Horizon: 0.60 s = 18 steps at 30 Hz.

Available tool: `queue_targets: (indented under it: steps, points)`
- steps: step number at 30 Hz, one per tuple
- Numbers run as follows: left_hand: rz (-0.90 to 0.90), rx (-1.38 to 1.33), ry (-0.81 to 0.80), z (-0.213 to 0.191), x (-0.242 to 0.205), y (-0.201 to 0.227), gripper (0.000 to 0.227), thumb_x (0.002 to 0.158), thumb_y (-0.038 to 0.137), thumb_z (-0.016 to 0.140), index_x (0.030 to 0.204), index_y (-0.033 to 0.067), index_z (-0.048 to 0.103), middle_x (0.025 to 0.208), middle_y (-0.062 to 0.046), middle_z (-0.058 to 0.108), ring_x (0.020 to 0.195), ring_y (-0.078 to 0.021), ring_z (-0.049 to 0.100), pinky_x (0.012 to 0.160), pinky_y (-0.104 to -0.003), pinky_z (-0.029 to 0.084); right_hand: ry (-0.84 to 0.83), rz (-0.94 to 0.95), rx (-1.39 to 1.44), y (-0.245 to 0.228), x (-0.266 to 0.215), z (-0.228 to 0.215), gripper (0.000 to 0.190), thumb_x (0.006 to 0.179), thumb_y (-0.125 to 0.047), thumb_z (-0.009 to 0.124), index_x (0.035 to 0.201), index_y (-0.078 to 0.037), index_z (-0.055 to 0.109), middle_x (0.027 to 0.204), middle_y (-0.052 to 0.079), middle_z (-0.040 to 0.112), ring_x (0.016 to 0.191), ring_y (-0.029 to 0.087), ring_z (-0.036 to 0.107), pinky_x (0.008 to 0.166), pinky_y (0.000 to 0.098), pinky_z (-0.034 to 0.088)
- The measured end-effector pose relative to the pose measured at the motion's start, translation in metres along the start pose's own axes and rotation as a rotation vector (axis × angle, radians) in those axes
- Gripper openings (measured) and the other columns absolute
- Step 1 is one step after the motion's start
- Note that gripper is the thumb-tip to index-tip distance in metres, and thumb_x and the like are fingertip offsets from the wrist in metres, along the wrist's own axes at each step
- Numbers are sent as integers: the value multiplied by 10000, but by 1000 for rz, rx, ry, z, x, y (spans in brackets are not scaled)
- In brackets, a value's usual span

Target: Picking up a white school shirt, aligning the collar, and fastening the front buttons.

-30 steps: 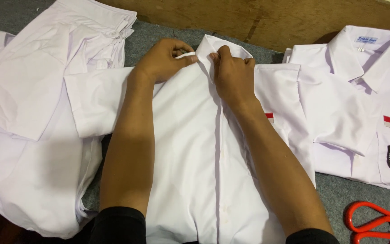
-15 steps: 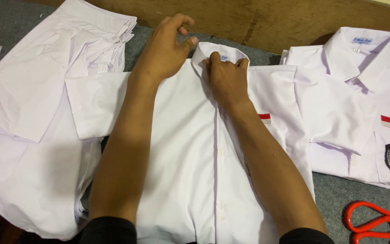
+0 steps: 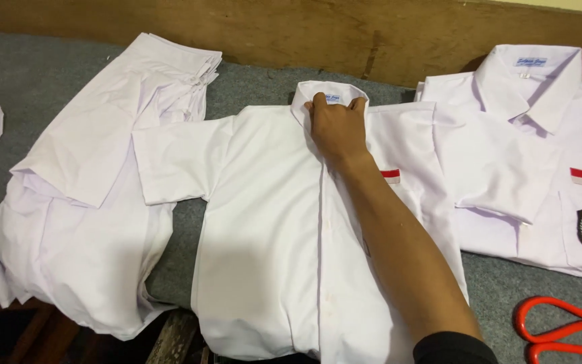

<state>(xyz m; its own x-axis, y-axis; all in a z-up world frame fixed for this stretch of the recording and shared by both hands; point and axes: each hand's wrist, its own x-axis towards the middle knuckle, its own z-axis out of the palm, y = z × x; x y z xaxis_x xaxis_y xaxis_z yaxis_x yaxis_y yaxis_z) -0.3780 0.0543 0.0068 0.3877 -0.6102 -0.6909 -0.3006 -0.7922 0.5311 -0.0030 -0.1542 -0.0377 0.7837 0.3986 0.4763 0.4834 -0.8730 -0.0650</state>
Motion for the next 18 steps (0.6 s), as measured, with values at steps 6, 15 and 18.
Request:
queue_targets:
  steps: [6, 15, 18]
  points:
    - [-398, 271, 94, -6, -148, -276, 432, 942, 362, 389, 1346, 313, 534, 1360, -2, 640, 1279, -297, 598, 1027, -448, 447, -5, -14, 10, 1, -2, -1, 309, 1134, -346, 353, 998, -147, 546, 628, 101, 706, 614, 289, 728, 827, 422, 295]
    - [-1055, 698, 236, -153, -289, -444, 381, 896, 476, 434, 1166, 438, 700, 1348, 163, 692, 1273, -125, 667, 926, -287, 542, 11, -24, 20, 3, 0, -4, 326, 1151, -345, 357, 1009, -139, 566, 647, 108, 720, 629, 277, 740, 860, 433, 306]
    - [-1269, 849, 273, -155, -303, -483, 382, 880, 512, 453, 1105, 474, 760, 1344, 216, 714, 1271, -71, 695, 892, -237, 578, 101, -63, 42, 6, 2, 13, 307, 1151, -294, 383, 945, -120, 528, 547, 76, 623, 486, 275, 547, 818, 426, 294]
